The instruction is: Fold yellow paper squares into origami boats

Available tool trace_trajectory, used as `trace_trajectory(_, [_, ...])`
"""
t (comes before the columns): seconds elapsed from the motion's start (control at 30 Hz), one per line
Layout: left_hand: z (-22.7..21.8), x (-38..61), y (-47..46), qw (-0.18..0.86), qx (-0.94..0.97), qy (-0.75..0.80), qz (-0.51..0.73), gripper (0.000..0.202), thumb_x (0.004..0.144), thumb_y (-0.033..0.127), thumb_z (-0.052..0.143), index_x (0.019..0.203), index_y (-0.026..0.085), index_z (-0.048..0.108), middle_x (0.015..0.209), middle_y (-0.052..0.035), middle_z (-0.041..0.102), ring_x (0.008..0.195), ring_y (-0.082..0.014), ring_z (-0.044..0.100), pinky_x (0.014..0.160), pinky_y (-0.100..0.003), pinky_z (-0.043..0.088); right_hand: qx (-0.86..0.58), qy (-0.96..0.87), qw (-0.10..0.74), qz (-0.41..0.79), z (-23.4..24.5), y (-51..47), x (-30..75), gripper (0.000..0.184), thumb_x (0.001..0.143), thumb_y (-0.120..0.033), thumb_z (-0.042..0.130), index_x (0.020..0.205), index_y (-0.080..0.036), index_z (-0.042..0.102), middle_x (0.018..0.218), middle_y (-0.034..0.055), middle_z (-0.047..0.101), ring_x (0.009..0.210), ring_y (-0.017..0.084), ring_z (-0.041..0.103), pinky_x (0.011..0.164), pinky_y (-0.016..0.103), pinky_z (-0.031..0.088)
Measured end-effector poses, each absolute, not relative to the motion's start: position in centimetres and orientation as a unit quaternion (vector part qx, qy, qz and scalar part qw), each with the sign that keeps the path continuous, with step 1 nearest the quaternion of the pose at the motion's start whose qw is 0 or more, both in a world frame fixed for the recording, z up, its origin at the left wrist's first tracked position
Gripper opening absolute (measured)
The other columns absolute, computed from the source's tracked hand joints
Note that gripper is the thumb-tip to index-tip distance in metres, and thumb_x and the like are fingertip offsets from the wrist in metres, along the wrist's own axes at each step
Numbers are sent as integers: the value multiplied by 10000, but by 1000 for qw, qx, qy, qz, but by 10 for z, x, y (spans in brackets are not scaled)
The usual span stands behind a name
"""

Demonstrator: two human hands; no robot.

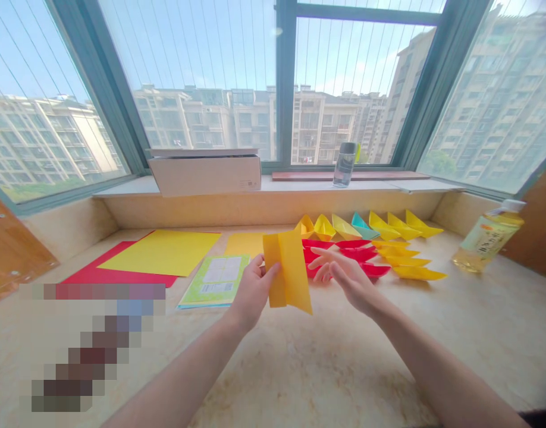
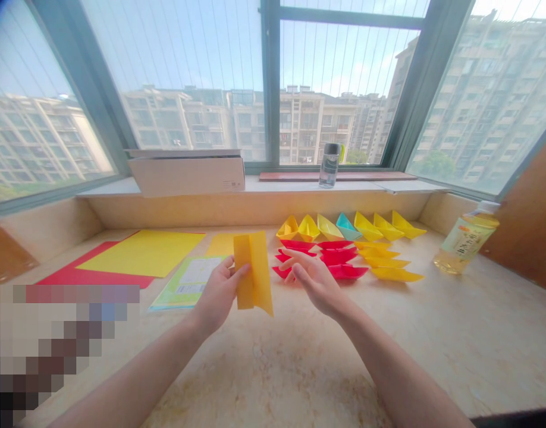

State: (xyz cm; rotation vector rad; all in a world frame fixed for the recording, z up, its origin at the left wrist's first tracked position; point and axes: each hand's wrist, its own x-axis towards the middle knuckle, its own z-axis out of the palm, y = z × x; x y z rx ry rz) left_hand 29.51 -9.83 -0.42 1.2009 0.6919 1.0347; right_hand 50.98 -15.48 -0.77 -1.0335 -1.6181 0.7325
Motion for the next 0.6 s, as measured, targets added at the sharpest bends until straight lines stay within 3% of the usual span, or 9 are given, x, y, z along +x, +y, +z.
trace_trajectory(0.13, [-6, 299, -103, 672, 512, 270, 462, 476, 722, 404, 793, 1069, 155, 583, 955, -104, 736, 796, -224, 707, 667, -281, 537, -430, -714, 463, 301, -14, -161, 492, 520, 924, -463, 581, 1368, -200, 515, 1118, 102, 674, 911, 212, 653, 803, 357, 531])
trace_trajectory(0.23, [-11, 302, -105, 691, 508, 249, 450, 443, 739, 353, 787, 1075, 150, 583, 973, -106, 726, 800, -214, 695, 688, -293, 537, -432, -733, 460, 253, -15, -164, 490, 519, 913, -426, 608, 1375, -216, 505, 1120, 96, 670, 923, 214, 647, 848, 383, 522])
trace_trajectory(0.33, [-16, 304, -107, 679, 513, 261, 456, 420, 732, 313, 794, 1058, 139, 594, 954, -96, 718, 797, -194, 677, 689, -274, 524, -440, -745, 463, 196, -17, -164, 491, 501, 919, -389, 606, 1386, -250, 489, 1194, 98, 640, 1058, 239, 613, 960, 427, 480])
trace_trajectory(0.5, [-15, 306, -111, 649, 562, 250, 448, 390, 728, 273, 787, 1058, 153, 617, 934, -65, 716, 820, -192, 670, 729, -277, 517, -435, -785, 415, 151, -26, -163, 484, 669, 935, -355, 573, 1523, -304, 258, 1487, 107, 410, 1314, 280, 454, 1079, 459, 407])
trace_trajectory(0.6, [-15, 306, -112, 617, 594, 272, 439, 312, 718, 237, 776, 986, 140, 651, 897, -59, 718, 831, -199, 666, 739, -276, 518, -444, -803, 376, 131, -29, -163, 480, 692, 938, -331, 558, 1538, -308, 214, 1542, 96, 332, 1384, 288, 374, 1123, 476, 356])
